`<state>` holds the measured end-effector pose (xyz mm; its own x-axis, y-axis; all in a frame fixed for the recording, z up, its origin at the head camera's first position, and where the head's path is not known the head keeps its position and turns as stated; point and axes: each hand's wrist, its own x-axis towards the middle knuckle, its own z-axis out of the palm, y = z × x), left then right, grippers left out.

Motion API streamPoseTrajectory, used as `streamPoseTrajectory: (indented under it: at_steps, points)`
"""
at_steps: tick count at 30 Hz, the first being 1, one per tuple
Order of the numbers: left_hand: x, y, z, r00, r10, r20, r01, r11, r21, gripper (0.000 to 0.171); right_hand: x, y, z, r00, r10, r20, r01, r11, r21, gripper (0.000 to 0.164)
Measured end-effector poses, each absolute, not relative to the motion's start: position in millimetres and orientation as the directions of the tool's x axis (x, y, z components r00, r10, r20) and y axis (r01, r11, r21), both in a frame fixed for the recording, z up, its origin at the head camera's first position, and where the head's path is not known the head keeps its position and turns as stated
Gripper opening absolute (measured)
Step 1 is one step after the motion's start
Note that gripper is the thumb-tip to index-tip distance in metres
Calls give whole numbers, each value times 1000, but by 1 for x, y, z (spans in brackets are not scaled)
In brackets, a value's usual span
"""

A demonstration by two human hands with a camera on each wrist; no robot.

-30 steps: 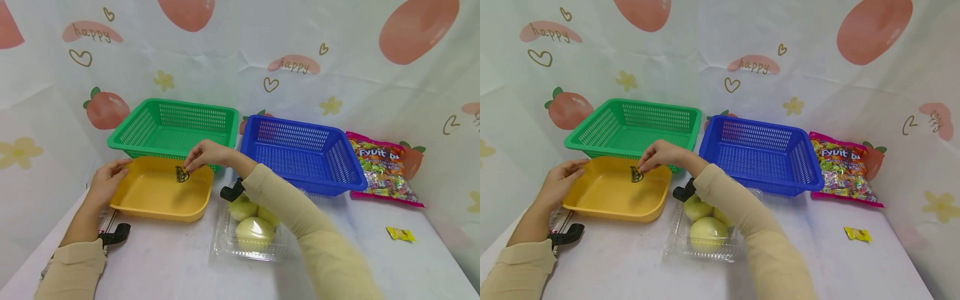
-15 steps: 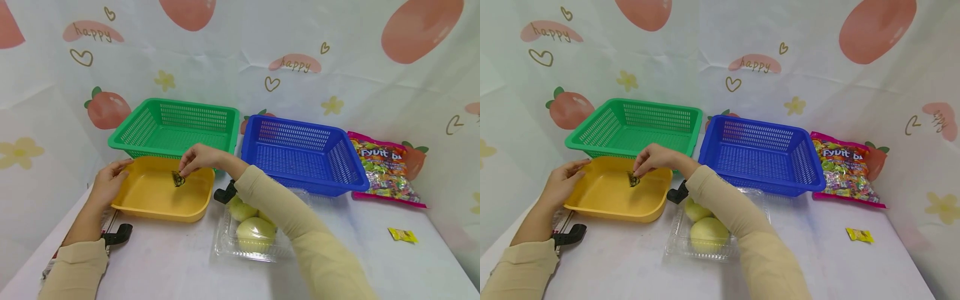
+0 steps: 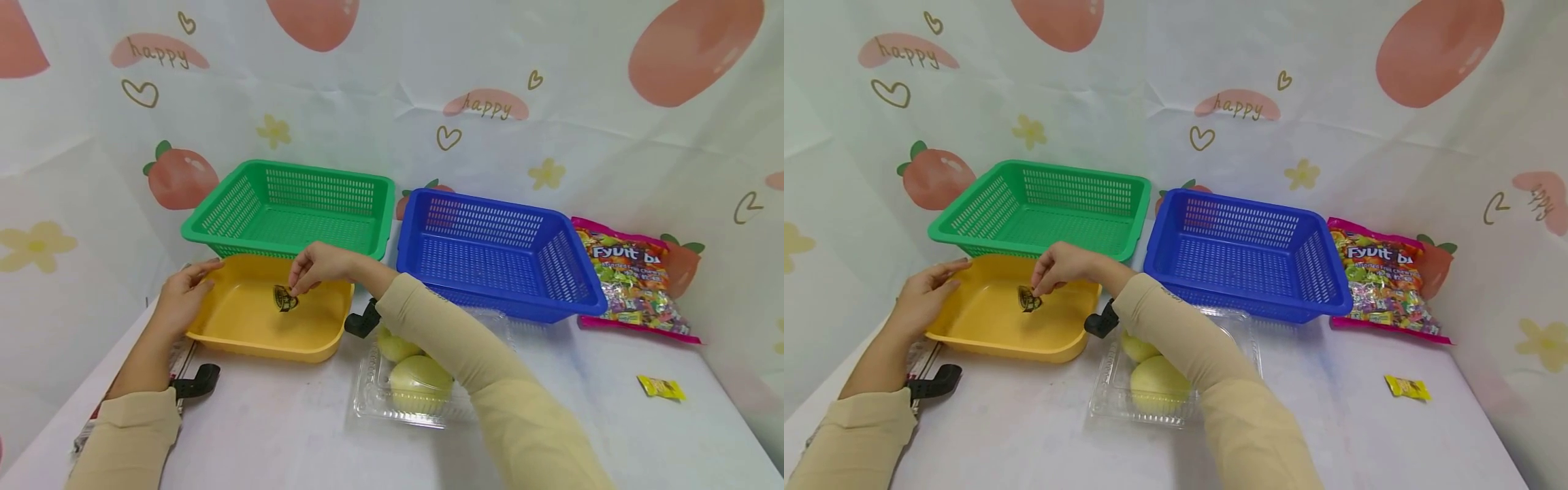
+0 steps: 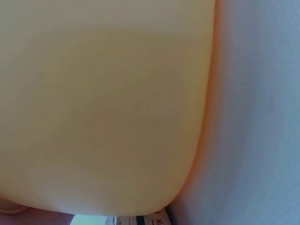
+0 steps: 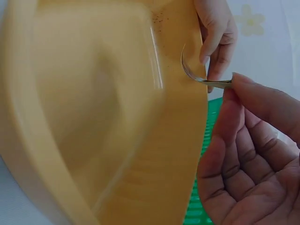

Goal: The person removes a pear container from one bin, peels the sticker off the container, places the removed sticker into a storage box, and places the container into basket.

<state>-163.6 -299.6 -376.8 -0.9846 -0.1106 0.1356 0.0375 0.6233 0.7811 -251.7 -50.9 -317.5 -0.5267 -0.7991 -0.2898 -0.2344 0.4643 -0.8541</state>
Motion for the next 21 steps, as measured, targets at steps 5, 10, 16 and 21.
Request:
streamPoseTrajectory:
  at_steps: [5,10,16,21]
  points:
    - [-163,-300,-378,-985,-114,127,28,625,780,39,-251,-53,-317,-536,-791,-295,-223,470,-854,5]
    - [-163,-301,-378,-985,-115,129,28,631,775,39,-250,-55,-316,-538,-789,-298,-227,476,-849,9]
    - [-163,-301,-378,-986,-112,122,24,631,775,39,-251,-57,-318,-550,-782,-293,-219,474,-853,22]
    - [-164,-301,-378,-988,-111,110,16,630,777,40,-253,-57,-319,-561,-771,-300,-216,487,-846,12]
